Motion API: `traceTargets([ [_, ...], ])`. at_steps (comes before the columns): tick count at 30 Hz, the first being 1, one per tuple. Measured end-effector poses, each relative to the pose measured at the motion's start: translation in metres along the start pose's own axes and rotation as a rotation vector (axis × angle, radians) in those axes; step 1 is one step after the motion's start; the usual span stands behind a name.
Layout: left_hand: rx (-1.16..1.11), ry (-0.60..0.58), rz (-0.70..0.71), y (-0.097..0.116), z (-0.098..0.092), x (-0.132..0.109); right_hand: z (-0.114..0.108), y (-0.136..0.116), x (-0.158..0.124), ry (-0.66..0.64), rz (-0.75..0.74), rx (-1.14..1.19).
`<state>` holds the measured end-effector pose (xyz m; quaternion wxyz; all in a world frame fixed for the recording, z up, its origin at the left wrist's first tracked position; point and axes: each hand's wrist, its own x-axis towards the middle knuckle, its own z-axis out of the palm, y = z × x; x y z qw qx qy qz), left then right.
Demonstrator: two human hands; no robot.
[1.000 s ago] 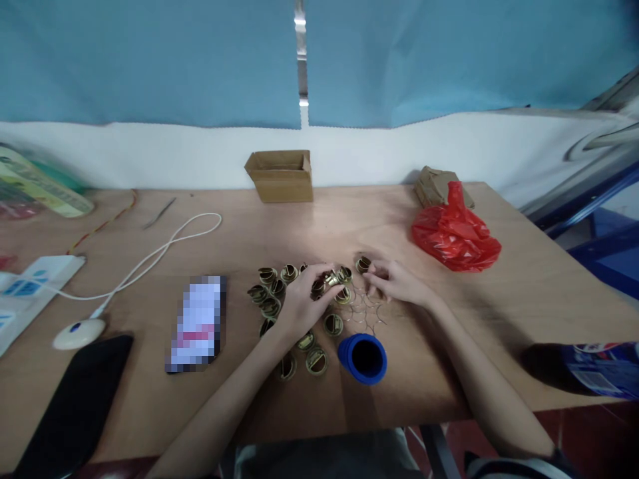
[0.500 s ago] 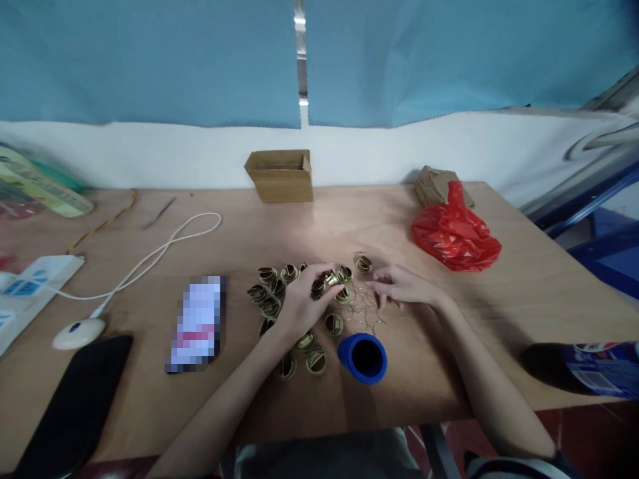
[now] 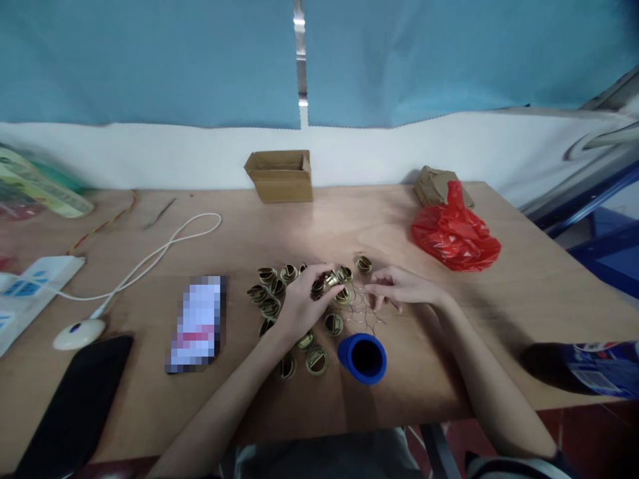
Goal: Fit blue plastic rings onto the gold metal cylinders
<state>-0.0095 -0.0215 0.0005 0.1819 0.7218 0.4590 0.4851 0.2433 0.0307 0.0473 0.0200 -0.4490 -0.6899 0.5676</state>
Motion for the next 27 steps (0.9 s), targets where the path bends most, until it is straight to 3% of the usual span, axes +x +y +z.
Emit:
traceTargets([
  [3, 0.002, 0.001, 0.006, 0.0, 0.0, 0.0, -0.001, 0.0, 0.0, 0.061, -0.043, 0.018],
  [10, 0.028, 0.005, 0.064, 0.001, -0.001, 0.003, 0.015, 0.0, 0.014, 0.391, -0.302, 0.131],
  [17, -0.039, 0.013, -0.04, -0.005, 0.004, -0.001, 0.052, -0.013, 0.026, 0.409, -0.351, 0.197],
  [21, -0.044, -0.016, -0.005, -0.004, 0.004, -0.004, 0.066, -0.015, 0.03, 0.461, -0.364, 0.193],
  [27, 0.023, -0.021, 0.055, 0.004, -0.001, -0.003, 0.063, -0.018, 0.025, 0.583, -0.389, 0.13],
])
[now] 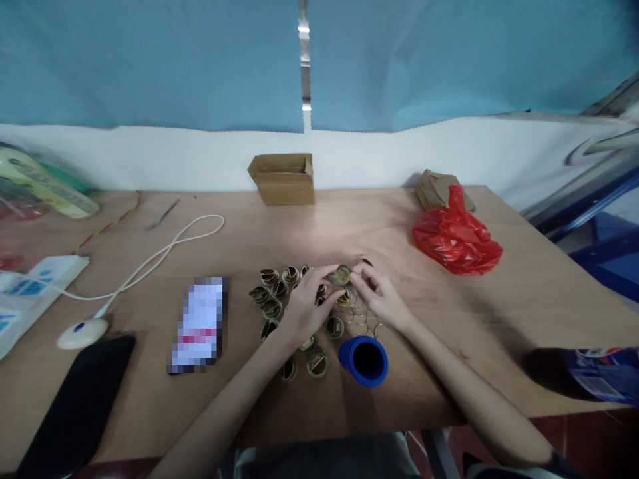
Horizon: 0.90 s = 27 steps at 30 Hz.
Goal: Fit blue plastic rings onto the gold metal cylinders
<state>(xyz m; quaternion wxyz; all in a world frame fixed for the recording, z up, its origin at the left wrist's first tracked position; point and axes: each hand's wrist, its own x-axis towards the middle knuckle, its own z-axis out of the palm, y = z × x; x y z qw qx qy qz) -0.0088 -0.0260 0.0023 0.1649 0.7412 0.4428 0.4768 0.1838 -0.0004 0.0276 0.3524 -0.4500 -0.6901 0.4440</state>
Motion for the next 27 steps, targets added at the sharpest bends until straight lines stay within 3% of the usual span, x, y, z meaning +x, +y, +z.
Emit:
traceTargets([
  [5, 0.026, 0.063, 0.045, 0.003, -0.003, 0.004, -0.046, 0.027, 0.018, 0.277, 0.126, -0.156],
  [10, 0.021, 0.053, 0.073, 0.003, -0.003, 0.007, -0.08, 0.065, 0.032, 0.249, 0.315, -0.274],
  [16, -0.001, 0.01, 0.053, 0.004, -0.004, 0.006, -0.08, 0.063, 0.028, 0.198, 0.372, -0.427],
  [22, -0.05, -0.058, 0.007, 0.004, -0.003, 0.005, -0.079, 0.057, 0.026, 0.288, 0.347, -0.584],
  [27, -0.045, -0.059, 0.026, 0.009, -0.007, 0.007, -0.084, 0.045, 0.025, 0.404, 0.24, -0.554],
])
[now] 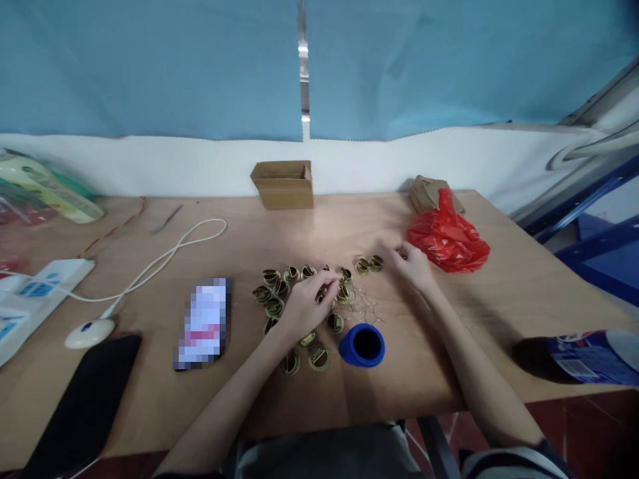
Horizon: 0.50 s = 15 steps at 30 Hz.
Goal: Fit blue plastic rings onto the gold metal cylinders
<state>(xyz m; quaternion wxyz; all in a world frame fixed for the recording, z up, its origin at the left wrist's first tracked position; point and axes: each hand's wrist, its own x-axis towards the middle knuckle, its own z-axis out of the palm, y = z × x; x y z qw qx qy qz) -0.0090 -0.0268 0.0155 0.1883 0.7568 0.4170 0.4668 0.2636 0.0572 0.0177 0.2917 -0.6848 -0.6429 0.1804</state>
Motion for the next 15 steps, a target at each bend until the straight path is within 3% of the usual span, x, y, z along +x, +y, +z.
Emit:
traceTargets([
  [4, 0.059, 0.018, 0.069, 0.007, -0.009, 0.002, -0.023, -0.029, -0.02, -0.001, -0.111, 0.179],
  [9, 0.225, -0.014, 0.034, 0.006, -0.035, -0.005, -0.055, -0.076, -0.086, -0.271, -0.319, 0.366],
  [12, 0.343, -0.046, -0.081, -0.007, -0.059, -0.016, -0.064, -0.089, -0.123, -0.389, -0.534, 0.378],
  [15, 0.476, -0.028, -0.179, -0.029, -0.081, -0.03, -0.063, -0.09, -0.144, -0.428, -0.594, 0.335],
])
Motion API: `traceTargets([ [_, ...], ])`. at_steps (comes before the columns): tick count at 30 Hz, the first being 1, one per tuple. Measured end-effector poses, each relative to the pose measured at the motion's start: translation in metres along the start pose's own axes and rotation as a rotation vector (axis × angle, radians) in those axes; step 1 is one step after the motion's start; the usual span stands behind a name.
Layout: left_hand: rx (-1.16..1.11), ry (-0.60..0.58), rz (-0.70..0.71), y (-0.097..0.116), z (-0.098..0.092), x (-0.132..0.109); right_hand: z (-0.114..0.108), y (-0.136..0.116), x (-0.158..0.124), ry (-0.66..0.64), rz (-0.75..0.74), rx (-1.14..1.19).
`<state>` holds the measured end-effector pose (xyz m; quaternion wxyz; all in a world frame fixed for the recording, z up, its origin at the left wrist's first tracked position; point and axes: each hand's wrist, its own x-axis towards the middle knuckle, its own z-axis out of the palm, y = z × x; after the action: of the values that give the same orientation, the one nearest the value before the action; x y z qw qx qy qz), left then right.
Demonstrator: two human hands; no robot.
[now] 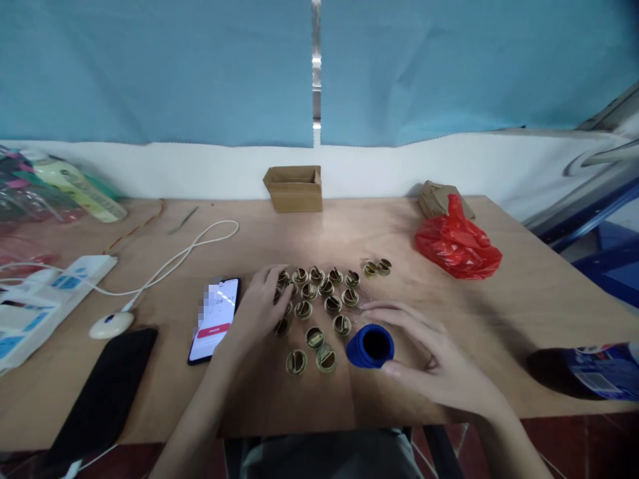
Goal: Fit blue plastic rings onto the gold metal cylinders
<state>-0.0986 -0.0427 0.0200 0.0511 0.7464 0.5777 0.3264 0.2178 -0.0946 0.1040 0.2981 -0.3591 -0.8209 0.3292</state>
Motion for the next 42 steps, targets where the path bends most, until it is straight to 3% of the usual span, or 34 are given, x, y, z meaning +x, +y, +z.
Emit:
traceTargets([
  [3, 0.044, -0.073, -0.057, -0.027, -0.002, -0.007, 0.006, 0.0, -0.004, -0.005, -0.002, 0.003],
  [7, 0.006, -0.183, -0.099, -0.045, 0.0, -0.011, 0.006, -0.001, -0.001, 0.042, 0.021, 0.045],
  [16, -0.07, -0.216, -0.135, -0.059, 0.001, -0.009, 0.004, 0.008, 0.006, 0.126, -0.02, 0.185],
  [20, -0.006, -0.189, -0.198, -0.054, -0.012, -0.003, -0.006, 0.022, 0.022, 0.211, -0.005, 0.252],
  [23, -0.013, -0.062, -0.231, -0.043, -0.027, 0.007, -0.015, 0.035, 0.043, 0.258, 0.062, 0.351],
  [27, -0.27, 0.073, -0.132, -0.01, -0.03, 0.023, -0.013, 0.059, 0.068, 0.24, 0.155, 0.431],
  [32, -0.507, 0.072, 0.001, 0.045, -0.004, 0.032, 0.01, 0.081, 0.076, 0.232, 0.121, 0.511],
  [35, -0.571, -0.014, 0.043, 0.07, 0.009, 0.03, 0.018, 0.081, 0.073, 0.204, 0.079, 0.496],
  [38, -0.602, -0.1, -0.022, 0.085, 0.014, 0.025, 0.021, 0.071, 0.071, 0.165, 0.051, 0.459],
  [42, -0.691, -0.088, -0.185, 0.093, 0.015, 0.018, 0.022, 0.055, 0.071, 0.1, -0.049, 0.403],
])
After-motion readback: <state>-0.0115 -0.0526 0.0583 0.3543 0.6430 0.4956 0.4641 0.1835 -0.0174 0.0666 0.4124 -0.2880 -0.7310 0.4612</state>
